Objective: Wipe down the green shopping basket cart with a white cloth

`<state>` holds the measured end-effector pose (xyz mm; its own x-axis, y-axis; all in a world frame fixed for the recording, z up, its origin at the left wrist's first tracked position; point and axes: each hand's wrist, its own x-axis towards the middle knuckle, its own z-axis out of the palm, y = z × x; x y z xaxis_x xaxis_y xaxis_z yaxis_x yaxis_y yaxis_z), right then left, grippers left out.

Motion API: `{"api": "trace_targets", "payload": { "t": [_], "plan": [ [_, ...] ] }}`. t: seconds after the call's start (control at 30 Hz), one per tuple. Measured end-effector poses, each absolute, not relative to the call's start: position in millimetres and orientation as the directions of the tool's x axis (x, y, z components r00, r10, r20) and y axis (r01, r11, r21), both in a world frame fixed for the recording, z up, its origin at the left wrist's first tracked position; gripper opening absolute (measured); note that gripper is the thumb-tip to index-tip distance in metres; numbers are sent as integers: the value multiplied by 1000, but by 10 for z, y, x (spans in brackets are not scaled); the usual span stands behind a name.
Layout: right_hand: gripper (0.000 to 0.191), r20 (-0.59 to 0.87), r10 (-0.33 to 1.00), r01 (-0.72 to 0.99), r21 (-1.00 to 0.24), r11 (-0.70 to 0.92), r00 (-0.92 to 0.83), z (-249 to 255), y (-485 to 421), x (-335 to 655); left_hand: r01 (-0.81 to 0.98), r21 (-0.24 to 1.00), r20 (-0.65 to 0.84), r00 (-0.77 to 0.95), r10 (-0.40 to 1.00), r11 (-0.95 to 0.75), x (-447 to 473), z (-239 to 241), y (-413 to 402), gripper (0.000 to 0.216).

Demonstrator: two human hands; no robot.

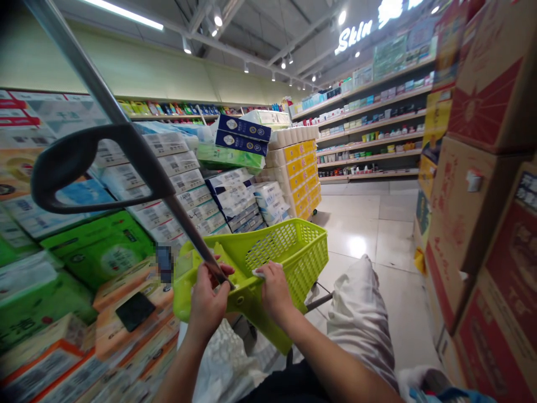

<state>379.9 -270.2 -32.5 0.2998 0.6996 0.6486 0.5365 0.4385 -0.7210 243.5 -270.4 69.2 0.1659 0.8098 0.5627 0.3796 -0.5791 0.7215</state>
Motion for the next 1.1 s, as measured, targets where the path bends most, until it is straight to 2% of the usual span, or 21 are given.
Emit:
{"api": "trace_targets", "payload": {
  "t": [0.17, 0.27, 0.47, 0.67, 0.77, 0.93, 1.1],
  "plan": [
    [50, 742, 660, 557, -600, 575, 117, -174, -2864, 3537, 425, 690, 582, 154, 798, -585, 2450, 666, -2736, 30],
    [49, 769, 636, 594, -543, 593, 67, -221, -2861, 3637, 452, 661, 597, 167, 784, -599, 2449, 660, -2757, 24],
    [50, 724, 648, 632, -621, 464, 236, -364, -2787, 3796, 482, 644, 602, 159, 782, -594, 2456, 661, -2793, 27],
    [49, 793, 601, 598, -531, 600, 102, -247, -2937, 3568, 515, 624, 617, 138, 775, -589, 2464, 665, -2823, 23],
    [50, 809, 585, 617, -488, 618, 55, -287, -2917, 3676, 504, 629, 610, 152, 778, -592, 2447, 663, -2834, 26],
    [50, 764, 619, 633, -573, 520, 184, -325, -2863, 3737, 533, 614, 612, 143, 778, -582, 2448, 664, -2850, 26],
    [42, 799, 591, 586, -532, 612, 108, -194, -2967, 3521, 544, 628, 593, 129, 795, -556, 2466, 678, -2879, 27]
  ]
}}
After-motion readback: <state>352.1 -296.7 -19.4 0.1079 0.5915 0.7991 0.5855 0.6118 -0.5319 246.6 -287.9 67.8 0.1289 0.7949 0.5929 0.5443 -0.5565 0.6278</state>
